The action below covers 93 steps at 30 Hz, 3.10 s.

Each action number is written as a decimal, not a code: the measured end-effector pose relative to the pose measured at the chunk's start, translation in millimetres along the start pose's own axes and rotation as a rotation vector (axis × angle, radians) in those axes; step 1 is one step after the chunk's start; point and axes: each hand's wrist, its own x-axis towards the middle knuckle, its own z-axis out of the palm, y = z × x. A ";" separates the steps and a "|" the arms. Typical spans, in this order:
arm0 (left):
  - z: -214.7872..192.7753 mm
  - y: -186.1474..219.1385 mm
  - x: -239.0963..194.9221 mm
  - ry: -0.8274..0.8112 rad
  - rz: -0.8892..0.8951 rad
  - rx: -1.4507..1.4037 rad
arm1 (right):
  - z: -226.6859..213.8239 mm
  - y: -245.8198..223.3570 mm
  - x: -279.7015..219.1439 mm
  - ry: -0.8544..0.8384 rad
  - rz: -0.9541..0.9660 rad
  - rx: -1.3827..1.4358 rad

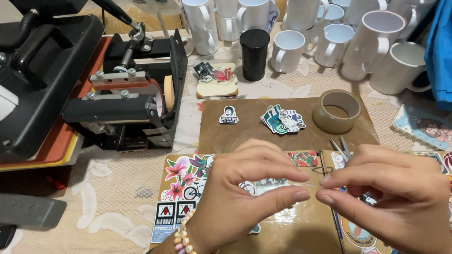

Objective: The person arranges various stickers on a brown surface, using scissors to trim the edges of some stickers. They handle multiple sticker designs, including bicycles and cartoon characters, and place them in a specific layout.

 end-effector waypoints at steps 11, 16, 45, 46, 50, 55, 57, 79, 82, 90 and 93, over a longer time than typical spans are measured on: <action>-0.6 1.2 1.0 0.018 0.011 0.028 | 5.4 2.5 -3.0 0.000 0.103 0.050; 1.7 1.4 2.6 0.042 0.059 0.071 | 9.7 0.6 -3.7 0.047 0.169 0.034; -5.1 3.9 -0.4 0.128 -0.060 -0.009 | -13.7 121.2 -112.0 -0.626 0.777 -1.001; -5.3 3.5 -0.4 0.133 -0.059 -0.005 | -12.2 122.3 -112.3 -0.626 0.771 -1.000; -5.4 2.9 -0.9 0.113 -0.074 -0.072 | -7.9 124.4 -106.4 -0.623 0.803 -1.036; -4.4 2.8 -1.6 0.114 -0.104 -0.137 | -2.8 135.9 -109.1 -0.668 0.839 -1.073; -3.2 2.5 -1.9 0.112 -0.130 -0.177 | 0.4 142.1 -115.8 -0.532 0.786 -1.088; 29.6 -7.0 -12.8 0.195 -0.329 -0.669 | 50.5 20.5 -87.7 0.116 0.164 0.091; 32.1 -8.8 -14.1 0.184 -0.347 -0.628 | 50.5 23.7 -88.6 0.102 0.149 0.063; 33.2 -10.4 -13.6 0.199 -0.384 -0.593 | 53.2 30.0 -94.0 0.125 0.162 0.045; 33.3 -10.7 -13.4 0.190 -0.392 -0.610 | 52.7 30.0 -95.1 0.113 0.196 0.070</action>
